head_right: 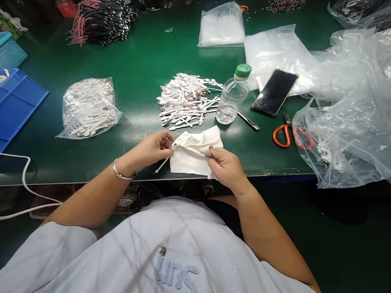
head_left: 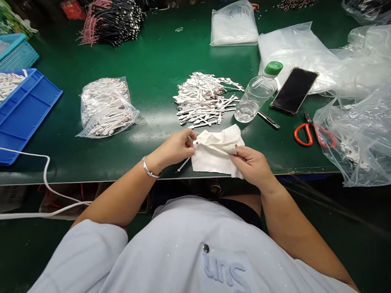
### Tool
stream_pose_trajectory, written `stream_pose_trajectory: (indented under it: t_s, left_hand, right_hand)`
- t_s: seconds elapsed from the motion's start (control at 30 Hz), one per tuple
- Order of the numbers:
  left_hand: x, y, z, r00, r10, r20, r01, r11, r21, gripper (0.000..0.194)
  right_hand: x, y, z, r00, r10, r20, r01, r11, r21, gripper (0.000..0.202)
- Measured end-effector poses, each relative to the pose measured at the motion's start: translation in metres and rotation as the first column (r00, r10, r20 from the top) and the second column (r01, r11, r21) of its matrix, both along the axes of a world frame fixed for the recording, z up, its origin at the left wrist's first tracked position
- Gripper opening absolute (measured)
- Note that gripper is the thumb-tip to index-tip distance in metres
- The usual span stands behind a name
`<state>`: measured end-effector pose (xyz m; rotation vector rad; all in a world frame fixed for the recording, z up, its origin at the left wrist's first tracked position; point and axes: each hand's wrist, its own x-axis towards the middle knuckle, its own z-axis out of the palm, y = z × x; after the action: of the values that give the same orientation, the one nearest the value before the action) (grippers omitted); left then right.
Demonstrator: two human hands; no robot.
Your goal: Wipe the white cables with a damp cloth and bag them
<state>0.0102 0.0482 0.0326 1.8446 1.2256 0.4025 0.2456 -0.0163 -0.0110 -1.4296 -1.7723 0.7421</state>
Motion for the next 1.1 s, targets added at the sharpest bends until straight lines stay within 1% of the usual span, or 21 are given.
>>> stream_pose_trajectory:
  t_s: [0.03, 0.07, 0.13, 0.2, 0.33, 0.43, 0.6, 0.7, 0.8, 0.87, 0.97, 1.03, 1.1]
  left_hand:
    - [-0.008, 0.000, -0.003, 0.991, 0.057, 0.120, -0.044, 0.993, -0.112, 0.039]
    - [-0.016, -0.001, -0.005, 0.970, 0.108, 0.217, -0.061, 0.975, -0.215, 0.044]
    - [-0.029, -0.005, -0.007, 0.924, 0.178, 0.338, -0.045, 0.929, -0.367, 0.052]
    - [-0.038, -0.009, -0.006, 0.891, 0.222, 0.396, -0.025, 0.895, -0.446, 0.052]
    - [-0.049, -0.015, -0.005, 0.816, 0.336, 0.470, -0.033, 0.839, -0.544, 0.043]
    - [-0.055, -0.017, -0.006, 0.770, 0.383, 0.511, -0.036, 0.825, -0.564, 0.038]
    - [-0.063, -0.021, -0.009, 0.721, 0.431, 0.543, -0.042, 0.809, -0.586, 0.035]
    - [-0.070, -0.024, -0.008, 0.694, 0.467, 0.549, -0.079, 0.806, -0.586, 0.029]
    - [-0.084, -0.026, -0.004, 0.650, 0.517, 0.557, -0.144, 0.803, -0.578, 0.024]
    - [-0.098, -0.027, -0.001, 0.594, 0.574, 0.564, -0.232, 0.793, -0.563, 0.021]
    - [-0.122, -0.024, 0.000, 0.463, 0.667, 0.583, -0.408, 0.745, -0.528, 0.016]
    - [-0.139, -0.020, -0.001, 0.372, 0.718, 0.588, -0.525, 0.685, -0.505, 0.013]
    - [-0.154, -0.014, -0.002, 0.259, 0.770, 0.584, -0.650, 0.586, -0.484, 0.011]
  right_hand:
    - [0.000, 0.000, 0.000, 1.000, -0.002, 0.012, 0.002, 1.000, 0.007, 0.020]
    - [0.000, 0.000, 0.001, 1.000, -0.005, 0.023, 0.005, 1.000, 0.011, 0.021]
    - [-0.002, 0.000, 0.002, 0.999, -0.014, 0.034, 0.013, 1.000, 0.015, 0.023]
    - [-0.003, -0.001, 0.003, 0.998, -0.028, 0.051, 0.027, 0.999, 0.021, 0.026]
    - [-0.006, -0.003, 0.001, 0.988, -0.063, 0.139, 0.058, 0.998, 0.036, 0.029]
    - [-0.007, -0.003, -0.003, 0.983, -0.091, 0.162, 0.086, 0.996, 0.038, 0.025]
    - [-0.008, -0.004, -0.007, 0.979, -0.133, 0.153, 0.132, 0.991, 0.017, 0.021]
    - [-0.009, -0.005, -0.006, 0.977, -0.146, 0.157, 0.147, 0.989, 0.005, 0.021]
    - [-0.008, -0.006, -0.006, 0.972, -0.156, 0.177, 0.159, 0.987, -0.004, 0.021]
    - [-0.007, -0.007, -0.007, 0.970, -0.161, 0.182, 0.166, 0.986, -0.011, 0.021]
    - [-0.005, -0.007, -0.012, 0.970, -0.179, 0.166, 0.184, 0.983, -0.017, 0.022]
    - [-0.004, -0.007, -0.015, 0.966, -0.203, 0.159, 0.209, 0.978, -0.018, 0.024]
    - [-0.003, -0.006, -0.018, 0.961, -0.224, 0.160, 0.229, 0.973, -0.017, 0.026]
